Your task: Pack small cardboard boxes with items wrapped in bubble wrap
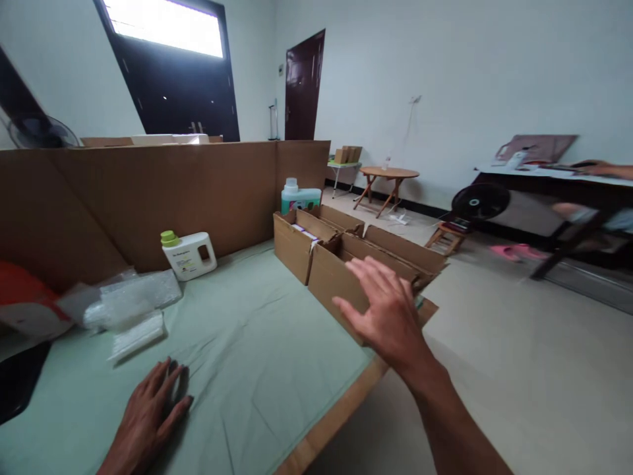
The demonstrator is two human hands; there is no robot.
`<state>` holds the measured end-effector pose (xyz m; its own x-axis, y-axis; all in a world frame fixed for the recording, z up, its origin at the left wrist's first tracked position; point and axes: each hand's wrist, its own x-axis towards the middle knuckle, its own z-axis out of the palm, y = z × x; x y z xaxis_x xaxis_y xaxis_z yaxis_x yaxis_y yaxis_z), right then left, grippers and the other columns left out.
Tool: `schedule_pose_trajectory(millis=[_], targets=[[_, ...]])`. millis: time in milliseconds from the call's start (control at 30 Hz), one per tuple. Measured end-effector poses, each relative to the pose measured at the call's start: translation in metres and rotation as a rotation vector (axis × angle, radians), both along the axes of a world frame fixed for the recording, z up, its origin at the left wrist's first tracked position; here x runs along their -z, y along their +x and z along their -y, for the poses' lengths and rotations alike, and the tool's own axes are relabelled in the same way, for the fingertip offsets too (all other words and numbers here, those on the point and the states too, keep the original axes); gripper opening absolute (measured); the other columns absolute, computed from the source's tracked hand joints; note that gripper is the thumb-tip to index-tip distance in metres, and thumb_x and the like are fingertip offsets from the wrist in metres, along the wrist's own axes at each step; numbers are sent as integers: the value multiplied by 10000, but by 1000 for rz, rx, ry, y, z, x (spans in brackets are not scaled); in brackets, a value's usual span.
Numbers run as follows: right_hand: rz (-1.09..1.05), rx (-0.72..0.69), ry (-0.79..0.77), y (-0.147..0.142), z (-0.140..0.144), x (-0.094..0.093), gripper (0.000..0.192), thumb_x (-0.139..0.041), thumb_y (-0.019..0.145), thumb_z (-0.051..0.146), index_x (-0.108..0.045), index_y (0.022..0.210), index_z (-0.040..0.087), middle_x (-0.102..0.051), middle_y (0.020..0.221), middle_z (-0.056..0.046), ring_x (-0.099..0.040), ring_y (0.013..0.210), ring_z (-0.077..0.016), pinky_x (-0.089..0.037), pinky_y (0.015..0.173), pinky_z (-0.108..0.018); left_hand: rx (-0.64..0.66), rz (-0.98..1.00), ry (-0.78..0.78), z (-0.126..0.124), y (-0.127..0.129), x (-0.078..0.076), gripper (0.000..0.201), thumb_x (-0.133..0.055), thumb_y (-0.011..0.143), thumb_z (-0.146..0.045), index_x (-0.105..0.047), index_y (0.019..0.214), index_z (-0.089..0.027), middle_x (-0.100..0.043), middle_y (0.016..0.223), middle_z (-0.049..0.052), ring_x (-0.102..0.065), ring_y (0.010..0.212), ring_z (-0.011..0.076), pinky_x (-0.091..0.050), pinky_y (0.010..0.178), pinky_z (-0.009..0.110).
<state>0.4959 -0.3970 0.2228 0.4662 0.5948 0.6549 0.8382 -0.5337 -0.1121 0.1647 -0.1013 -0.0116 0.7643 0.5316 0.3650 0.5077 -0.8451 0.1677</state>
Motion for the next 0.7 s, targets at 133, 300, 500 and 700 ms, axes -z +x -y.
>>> schedule_pose_trajectory(millis=[133, 300, 500, 700], targets=[[-58, 308, -349, 55, -3, 12, 469, -646, 824, 395, -665, 1204, 122, -747, 1083, -194, -678, 1047, -375, -502, 861, -485, 217, 36, 163, 33, 13, 16, 515, -540, 921, -422, -581, 1400, -238, -543, 1484, 145, -512, 1358, 362, -463, 1038, 587], [-128, 86, -382, 47, 19, 13, 189, -553, 876, 279, -716, 802, 218, -756, 776, -64, -686, 790, -251, -483, 788, -389, 376, 106, 55, 56, 3, 29, 517, -640, 874, -447, -597, 1373, -319, -618, 1412, 102, -583, 1293, 344, -522, 1002, 532], [-118, -550, -228, -46, 20, 13, 189, -573, 905, 190, -721, 980, 281, -769, 886, -16, -702, 844, -217, -483, 946, -453, 126, 341, -417, 81, -33, -10, 728, -660, 809, -462, -445, 1485, -299, -506, 1513, 115, -486, 1385, 365, -464, 1099, 552], [-405, -749, -42, -90, 24, 31, 482, -649, 895, 517, -580, 1354, 388, -672, 1312, -77, -540, 1319, -361, -415, 1106, -578, -281, 327, -747, 103, -77, -55, 821, -787, 555, -625, -658, 1261, -226, -723, 1146, 125, -604, 1200, 439, -565, 963, 547]])
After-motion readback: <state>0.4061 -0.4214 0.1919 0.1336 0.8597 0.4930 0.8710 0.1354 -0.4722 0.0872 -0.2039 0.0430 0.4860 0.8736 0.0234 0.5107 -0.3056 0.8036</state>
